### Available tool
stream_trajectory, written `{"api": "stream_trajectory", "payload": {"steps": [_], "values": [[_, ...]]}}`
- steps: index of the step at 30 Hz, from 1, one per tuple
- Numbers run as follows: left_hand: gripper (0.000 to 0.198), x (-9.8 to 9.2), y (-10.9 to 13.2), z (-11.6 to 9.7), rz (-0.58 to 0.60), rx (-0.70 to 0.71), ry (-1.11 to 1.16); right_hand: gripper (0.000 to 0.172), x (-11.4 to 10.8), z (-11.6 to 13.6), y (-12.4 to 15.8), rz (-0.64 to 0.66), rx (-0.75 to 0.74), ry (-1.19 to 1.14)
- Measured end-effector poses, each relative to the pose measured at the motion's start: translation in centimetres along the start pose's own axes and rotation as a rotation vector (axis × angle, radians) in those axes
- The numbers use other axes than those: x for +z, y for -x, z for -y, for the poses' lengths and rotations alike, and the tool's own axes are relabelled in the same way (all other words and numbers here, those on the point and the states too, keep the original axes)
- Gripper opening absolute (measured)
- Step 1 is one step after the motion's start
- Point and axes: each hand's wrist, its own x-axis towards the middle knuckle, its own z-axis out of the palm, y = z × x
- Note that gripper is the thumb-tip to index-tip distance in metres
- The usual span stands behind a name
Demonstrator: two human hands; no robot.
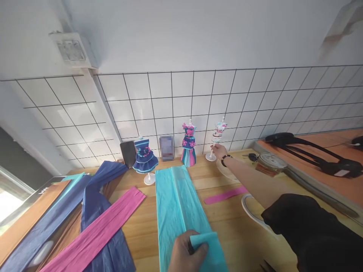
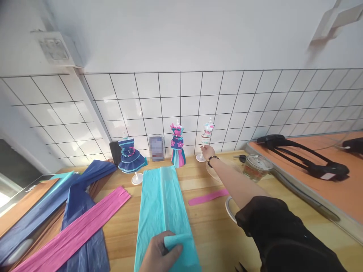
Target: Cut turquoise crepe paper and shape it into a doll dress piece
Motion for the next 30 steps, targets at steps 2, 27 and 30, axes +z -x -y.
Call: {"api": "stream_trajectory", "payload": {"steps": [2, 27, 30], "values": [[0.027, -0.2, 0.2, -0.5, 0.01, 0.002, 0.007, 0.029, -0.7, 0.8, 1.0, 0.082, 0.033, -0.013], [0.025, -1.6, 0.6, -1.7, -0.065, 0.046, 0.645, 0.034, 1.5, 5.2, 38.6, 0.751, 0.367, -0.672], [0.025, -1.5, 0.7, -1.9, -0.051, 0.045, 0.631, 0.033, 2.4, 5.1, 38.2, 0.716, 0.378, -0.662]]}}
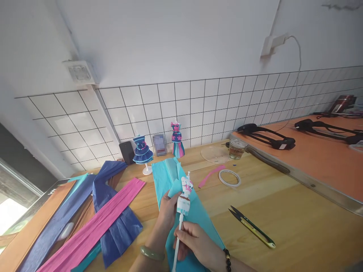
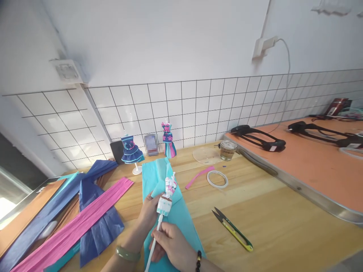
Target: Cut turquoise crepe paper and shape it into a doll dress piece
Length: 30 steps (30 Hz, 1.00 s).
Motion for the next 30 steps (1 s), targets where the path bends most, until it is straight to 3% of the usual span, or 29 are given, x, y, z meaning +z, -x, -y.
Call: {"api": "stream_trajectory", "payload": {"steps": [9, 24, 30], "values": [[0.027, 0.3, 0.2, -0.5, 0.037, -0.024, -0.004, 0.04, -0.5, -0.9, -0.8, 0.005, -0.017, 0.018], [0.024, 0.6, 0.5, -0.2, 0.098, -0.071, 0.007, 0.041, -0.2, 0.1, 0.3, -0.029, -0.077, -0.027], [0.022, 0.5, 0.6, -0.3, 0.103, -0.087, 0.015, 0.046, 0.5, 1.7, 1.4, -0.034, -0.109, -0.002]]}}
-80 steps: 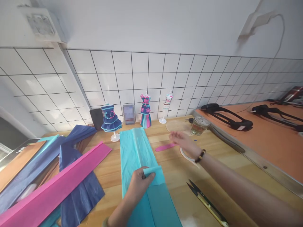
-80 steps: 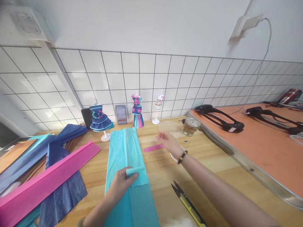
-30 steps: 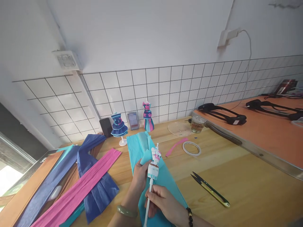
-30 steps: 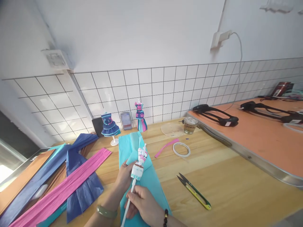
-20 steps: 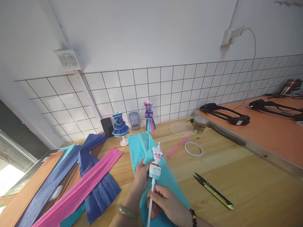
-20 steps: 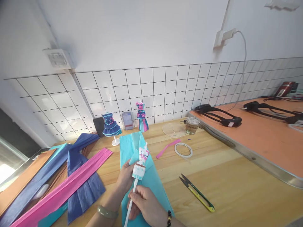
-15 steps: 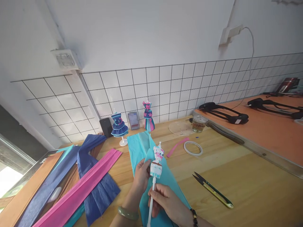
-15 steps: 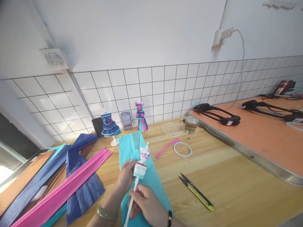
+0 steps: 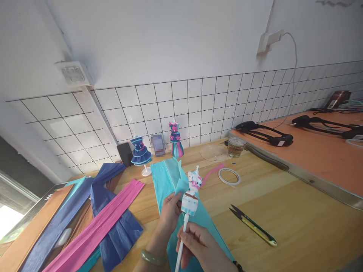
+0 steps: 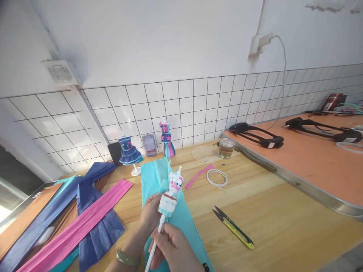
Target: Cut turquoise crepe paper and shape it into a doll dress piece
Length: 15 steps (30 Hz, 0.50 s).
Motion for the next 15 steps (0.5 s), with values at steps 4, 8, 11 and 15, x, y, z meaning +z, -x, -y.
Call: {"api": "stream_trajectory", "payload": {"steps": [4, 8, 11, 15], "values": [[0.019, -0.1, 0.0, 0.0, -0.003, -0.015, 0.007, 0.047, 0.0, 0.6, 0.4, -0.016, -0.008, 0.03], [0.019, 0.3, 0.1, 0.2, 0.002, -0.02, -0.01, 0.047, -0.1, -0.1, 0.1, 0.013, 0.03, 0.009], [0.018, 0.6, 0.2, 0.3, 0.006, -0.026, -0.028, 0.047, 0.0, -0.8, -0.3, 0.013, 0.045, -0.015], [0.015, 0.7, 0.3, 0.4, 0.015, -0.021, -0.047, 0.046, 0.0, -1.0, -0.6, -0.018, 0.043, -0.007]]}}
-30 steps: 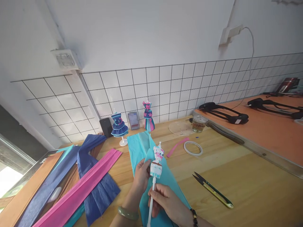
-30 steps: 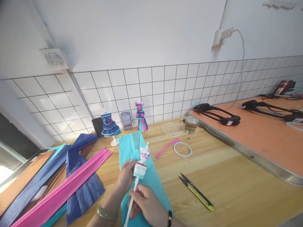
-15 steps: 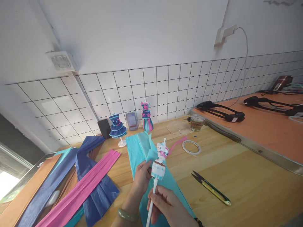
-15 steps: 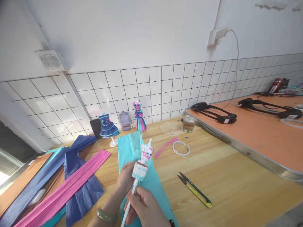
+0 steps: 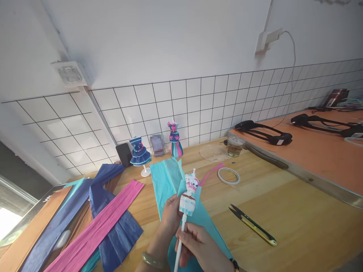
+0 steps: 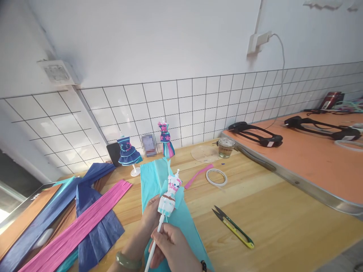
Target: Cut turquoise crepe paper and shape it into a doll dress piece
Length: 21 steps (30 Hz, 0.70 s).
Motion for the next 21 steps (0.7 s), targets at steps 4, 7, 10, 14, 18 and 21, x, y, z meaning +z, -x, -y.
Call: {"api": "stream_trajectory", "payload": {"steps": [4, 7, 10, 14, 18, 21], "values": [[0.014, -0.04, -0.04, 0.01, 0.003, 0.005, -0.004, 0.046, -0.15, 0.09, -0.1, -0.024, -0.002, 0.017], [0.016, -0.01, 0.0, -0.02, 0.006, -0.003, -0.006, 0.046, -0.15, 0.07, -0.11, -0.025, 0.004, 0.015], [0.018, 0.04, 0.07, 0.03, 0.011, -0.007, 0.001, 0.047, -0.11, 0.0, -0.11, -0.02, -0.003, 0.013], [0.02, -0.03, -0.02, 0.16, 0.001, -0.004, 0.031, 0.047, -0.07, -0.25, -0.13, -0.021, 0.0, 0.013], [0.026, -0.18, -0.18, 0.04, -0.025, -0.011, 0.058, 0.049, 0.02, -0.51, -0.06, 0.001, 0.025, 0.042], [0.028, -0.24, -0.21, -0.12, -0.045, -0.022, 0.064, 0.051, 0.11, -0.66, 0.17, 0.015, 0.056, 0.077]]}}
